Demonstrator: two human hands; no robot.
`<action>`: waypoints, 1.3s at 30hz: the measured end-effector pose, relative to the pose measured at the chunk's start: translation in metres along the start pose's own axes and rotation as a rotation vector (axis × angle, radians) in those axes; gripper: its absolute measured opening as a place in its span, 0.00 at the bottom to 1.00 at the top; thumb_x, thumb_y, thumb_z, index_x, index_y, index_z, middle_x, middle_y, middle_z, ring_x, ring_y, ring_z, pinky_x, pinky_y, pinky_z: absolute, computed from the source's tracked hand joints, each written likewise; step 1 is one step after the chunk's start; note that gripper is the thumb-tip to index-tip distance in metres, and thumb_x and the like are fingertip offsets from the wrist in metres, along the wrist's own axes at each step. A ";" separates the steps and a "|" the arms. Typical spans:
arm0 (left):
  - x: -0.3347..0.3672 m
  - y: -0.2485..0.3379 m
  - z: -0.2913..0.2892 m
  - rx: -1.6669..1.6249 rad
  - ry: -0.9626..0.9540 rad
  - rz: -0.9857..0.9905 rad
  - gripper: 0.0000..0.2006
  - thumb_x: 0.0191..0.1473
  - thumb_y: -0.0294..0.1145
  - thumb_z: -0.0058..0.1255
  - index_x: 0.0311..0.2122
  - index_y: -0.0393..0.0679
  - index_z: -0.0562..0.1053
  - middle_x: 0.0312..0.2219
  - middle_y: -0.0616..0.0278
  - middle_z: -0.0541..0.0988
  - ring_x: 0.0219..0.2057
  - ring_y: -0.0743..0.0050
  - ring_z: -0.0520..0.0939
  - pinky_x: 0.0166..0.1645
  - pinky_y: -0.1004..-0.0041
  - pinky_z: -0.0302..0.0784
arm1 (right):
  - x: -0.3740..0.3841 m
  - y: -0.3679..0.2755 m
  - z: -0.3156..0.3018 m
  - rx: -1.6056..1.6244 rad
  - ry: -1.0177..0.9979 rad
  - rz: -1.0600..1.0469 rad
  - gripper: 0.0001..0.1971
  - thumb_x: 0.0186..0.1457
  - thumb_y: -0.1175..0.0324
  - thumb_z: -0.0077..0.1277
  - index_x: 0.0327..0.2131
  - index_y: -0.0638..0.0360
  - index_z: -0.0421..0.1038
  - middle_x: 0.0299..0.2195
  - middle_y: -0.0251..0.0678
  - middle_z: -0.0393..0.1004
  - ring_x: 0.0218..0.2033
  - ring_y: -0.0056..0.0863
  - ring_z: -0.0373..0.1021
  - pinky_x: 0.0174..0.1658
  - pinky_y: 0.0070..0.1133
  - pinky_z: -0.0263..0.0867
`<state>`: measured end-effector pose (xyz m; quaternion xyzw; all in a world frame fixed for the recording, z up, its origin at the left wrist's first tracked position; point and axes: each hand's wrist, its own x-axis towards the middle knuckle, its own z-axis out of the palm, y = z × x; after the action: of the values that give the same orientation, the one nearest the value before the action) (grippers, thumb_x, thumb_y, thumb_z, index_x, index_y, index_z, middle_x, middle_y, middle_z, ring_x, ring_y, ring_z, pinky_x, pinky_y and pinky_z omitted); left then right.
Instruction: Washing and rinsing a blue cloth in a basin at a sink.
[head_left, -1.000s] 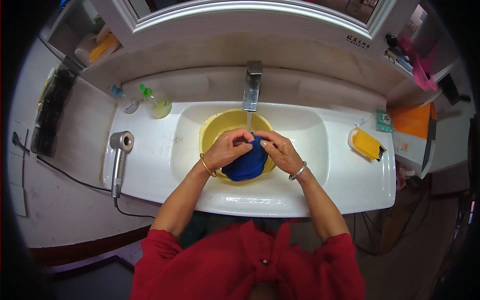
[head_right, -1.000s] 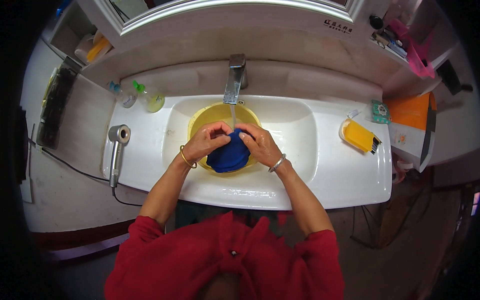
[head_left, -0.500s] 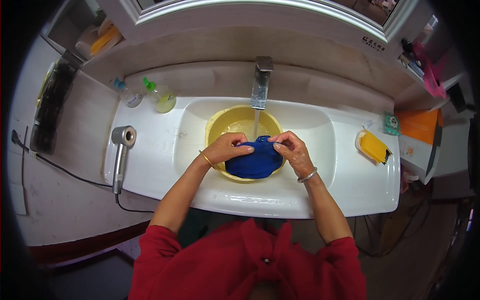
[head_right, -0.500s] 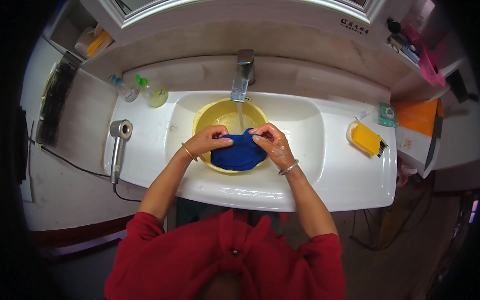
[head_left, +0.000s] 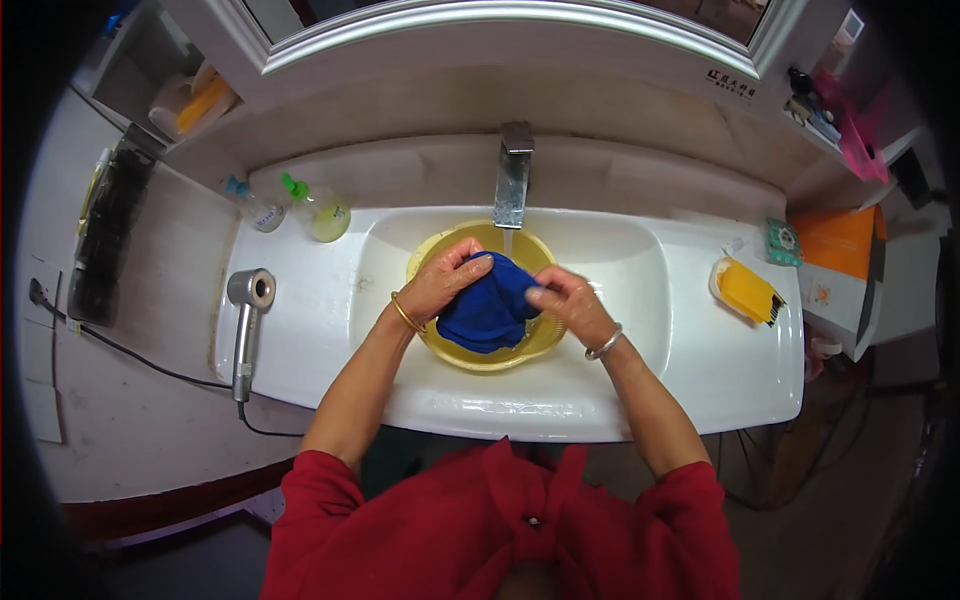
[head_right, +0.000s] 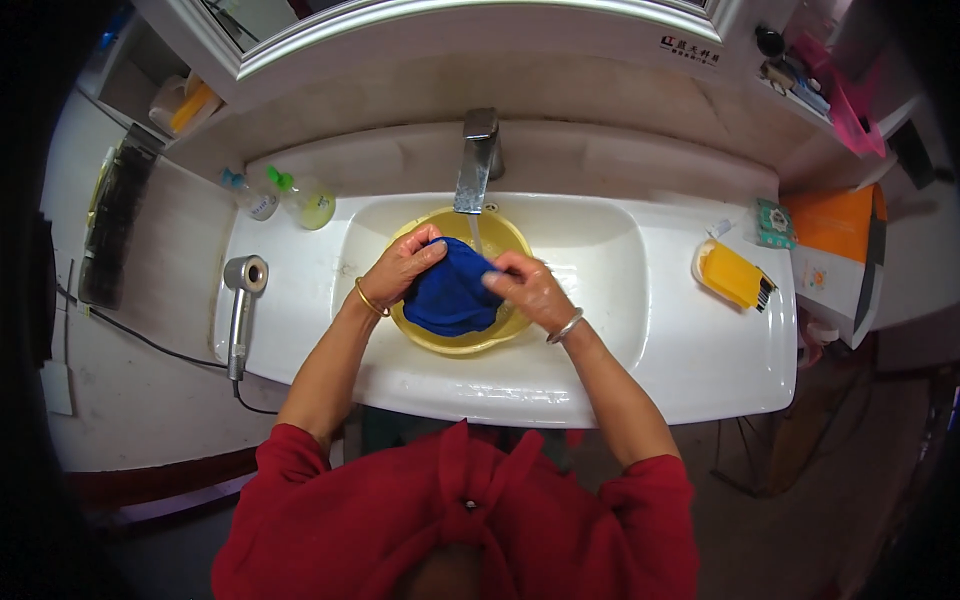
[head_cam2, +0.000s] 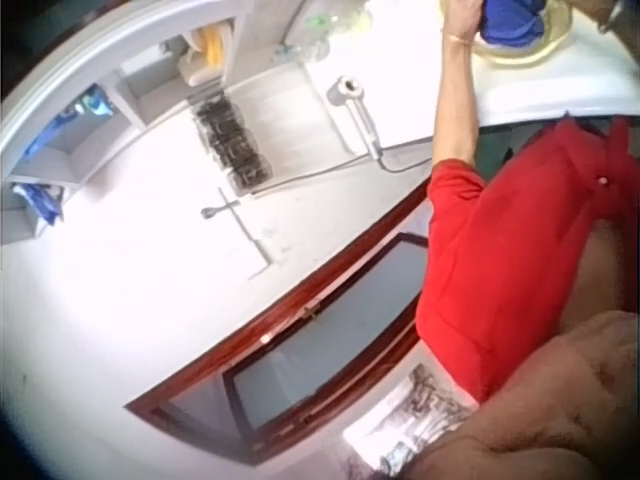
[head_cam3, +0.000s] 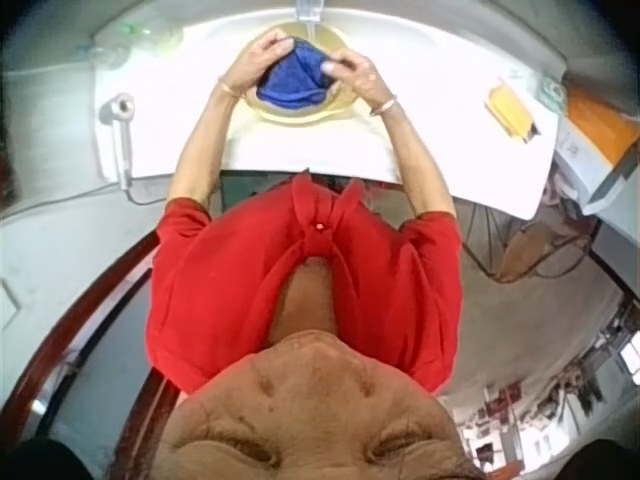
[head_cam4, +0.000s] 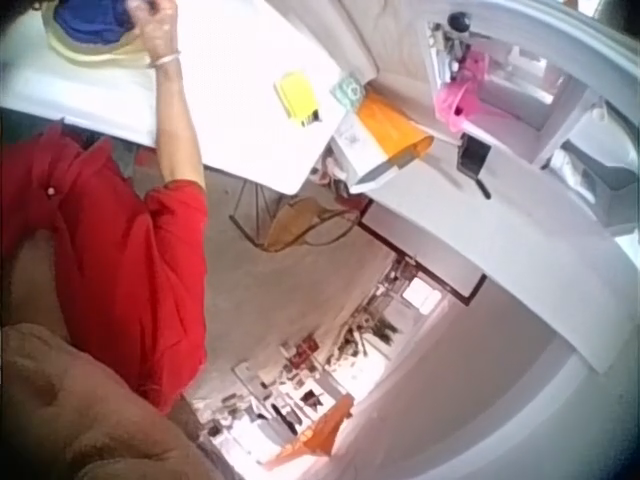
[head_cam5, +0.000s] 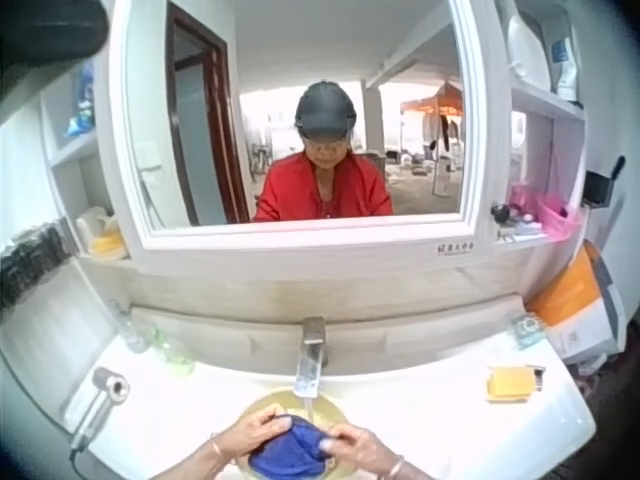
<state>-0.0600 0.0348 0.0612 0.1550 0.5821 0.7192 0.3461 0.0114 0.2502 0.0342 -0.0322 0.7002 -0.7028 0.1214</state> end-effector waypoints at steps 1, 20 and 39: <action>0.002 -0.002 -0.010 0.225 0.010 -0.030 0.10 0.50 0.37 0.52 0.30 0.46 0.65 0.25 0.73 0.68 0.28 0.90 0.66 0.35 0.84 0.65 | 0.002 0.002 -0.005 -0.004 -0.002 -0.006 0.06 0.51 0.67 0.49 0.30 0.59 0.68 0.27 0.27 0.68 0.30 0.15 0.65 0.36 0.15 0.62; 0.056 -0.107 -0.079 0.376 0.070 -0.278 0.13 0.47 0.35 0.54 0.37 0.41 0.70 0.27 0.67 0.75 0.30 0.82 0.73 0.38 0.80 0.69 | 0.096 0.130 0.016 0.586 0.426 0.366 0.08 0.51 0.67 0.47 0.28 0.63 0.67 0.22 0.35 0.70 0.21 0.23 0.66 0.27 0.22 0.64; 0.057 -0.091 0.034 0.840 0.632 0.123 0.09 0.50 0.37 0.43 0.32 0.42 0.67 0.22 0.42 0.73 0.24 0.43 0.75 0.29 0.57 0.69 | 0.085 0.089 0.024 0.880 0.399 0.574 0.13 0.59 0.59 0.32 0.36 0.52 0.66 0.33 0.32 0.70 0.35 0.24 0.68 0.37 0.24 0.66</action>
<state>-0.0501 0.1059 -0.0255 0.0896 0.8860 0.4545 0.0190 -0.0547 0.2092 -0.0644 0.3469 0.3312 -0.8598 0.1752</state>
